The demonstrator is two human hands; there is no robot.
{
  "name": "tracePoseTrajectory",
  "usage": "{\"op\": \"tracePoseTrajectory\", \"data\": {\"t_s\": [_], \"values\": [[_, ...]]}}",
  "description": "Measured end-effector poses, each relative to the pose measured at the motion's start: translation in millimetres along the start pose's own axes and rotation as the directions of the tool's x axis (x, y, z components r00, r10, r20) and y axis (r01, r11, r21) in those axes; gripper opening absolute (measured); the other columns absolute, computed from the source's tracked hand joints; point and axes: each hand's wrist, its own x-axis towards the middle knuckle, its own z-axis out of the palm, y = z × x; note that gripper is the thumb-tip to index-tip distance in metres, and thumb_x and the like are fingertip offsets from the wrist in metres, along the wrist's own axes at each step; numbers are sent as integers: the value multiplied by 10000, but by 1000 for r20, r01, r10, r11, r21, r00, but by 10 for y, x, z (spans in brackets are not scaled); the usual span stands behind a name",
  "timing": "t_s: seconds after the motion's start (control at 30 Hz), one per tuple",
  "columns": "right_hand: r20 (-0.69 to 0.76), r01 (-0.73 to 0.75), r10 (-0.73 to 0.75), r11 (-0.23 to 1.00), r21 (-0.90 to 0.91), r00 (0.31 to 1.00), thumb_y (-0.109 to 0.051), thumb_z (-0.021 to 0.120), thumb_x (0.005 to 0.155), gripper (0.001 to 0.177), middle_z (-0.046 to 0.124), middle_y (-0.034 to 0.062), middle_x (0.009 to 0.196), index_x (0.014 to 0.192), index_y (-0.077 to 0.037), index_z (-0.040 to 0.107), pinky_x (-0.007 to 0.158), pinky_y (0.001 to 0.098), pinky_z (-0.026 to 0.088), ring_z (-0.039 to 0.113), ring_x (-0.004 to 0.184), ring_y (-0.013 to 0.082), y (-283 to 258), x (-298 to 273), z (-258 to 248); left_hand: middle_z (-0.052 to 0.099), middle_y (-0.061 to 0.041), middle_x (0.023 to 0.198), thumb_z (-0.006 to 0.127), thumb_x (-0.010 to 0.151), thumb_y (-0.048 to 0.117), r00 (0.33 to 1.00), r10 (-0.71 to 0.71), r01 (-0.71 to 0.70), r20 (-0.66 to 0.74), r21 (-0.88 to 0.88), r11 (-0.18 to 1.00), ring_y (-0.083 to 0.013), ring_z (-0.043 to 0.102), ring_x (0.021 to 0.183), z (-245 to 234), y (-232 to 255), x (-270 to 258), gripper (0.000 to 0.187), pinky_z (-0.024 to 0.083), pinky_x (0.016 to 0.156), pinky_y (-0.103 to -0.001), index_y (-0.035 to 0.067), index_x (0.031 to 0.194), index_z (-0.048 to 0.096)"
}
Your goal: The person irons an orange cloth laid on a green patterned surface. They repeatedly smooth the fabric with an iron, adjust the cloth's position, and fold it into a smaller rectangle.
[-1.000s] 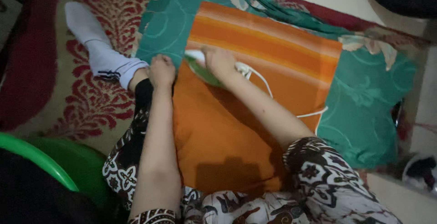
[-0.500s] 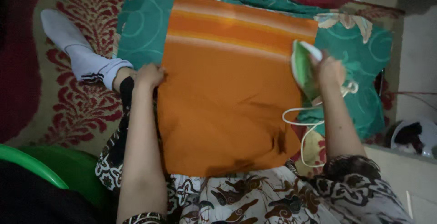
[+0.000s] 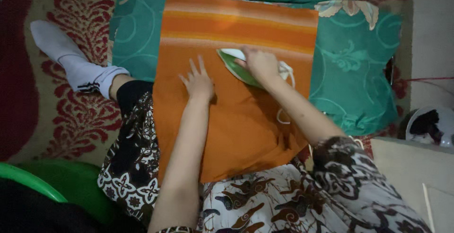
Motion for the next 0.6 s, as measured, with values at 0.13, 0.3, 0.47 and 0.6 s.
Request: {"op": "tracePoseTrajectory", "data": {"t_s": [0.13, 0.3, 0.47, 0.6], "values": [[-36, 13, -15, 999, -47, 999, -575, 640, 986, 439, 722, 147, 734, 1104, -152, 662, 519, 486, 549, 711, 625, 354, -22, 516, 178, -72, -167, 1716, 580, 993, 404, 986, 6, -14, 168, 48, 999, -388, 139, 1550, 190, -71, 12, 856, 246, 1180, -571, 99, 1616, 79], [44, -319, 318, 948, 11, 947, -565, 612, 980, 495, 738, 191, 877, 1164, -107, 645, 611, 530, 566, 730, 776, 374, 922, 1085, 407, 17, -105, 1742, 478, 1052, 418, 968, 79, -105, 239, 96, 990, -368, 228, 1550, 299, -98, 15, 733, 328, 1181, -572, 172, 1649, 131], [-129, -530, 530, 847, 35, 838, -546, 687, 977, 511, 723, 235, 1024, 1191, -82, 668, 767, 550, 550, 702, 899, 450, 2229, 577, 254, 23, -110, 1721, 509, 1028, 409, 968, 92, -113, 234, 76, 991, -362, 255, 1528, 335, -95, 15, 736, 333, 1156, -585, 167, 1635, 169], [-101, -615, 610, 788, -22, 786, -555, 697, 977, 495, 718, 265, 988, 1205, -117, 681, 754, 587, 528, 679, 889, 495, 2364, -197, -49, 93, -139, 1713, 515, 1024, 413, 967, 139, -143, 215, 6, 990, -373, 319, 1505, 330, -78, -12, 696, 366, 1142, -564, 166, 1617, 247]]}}
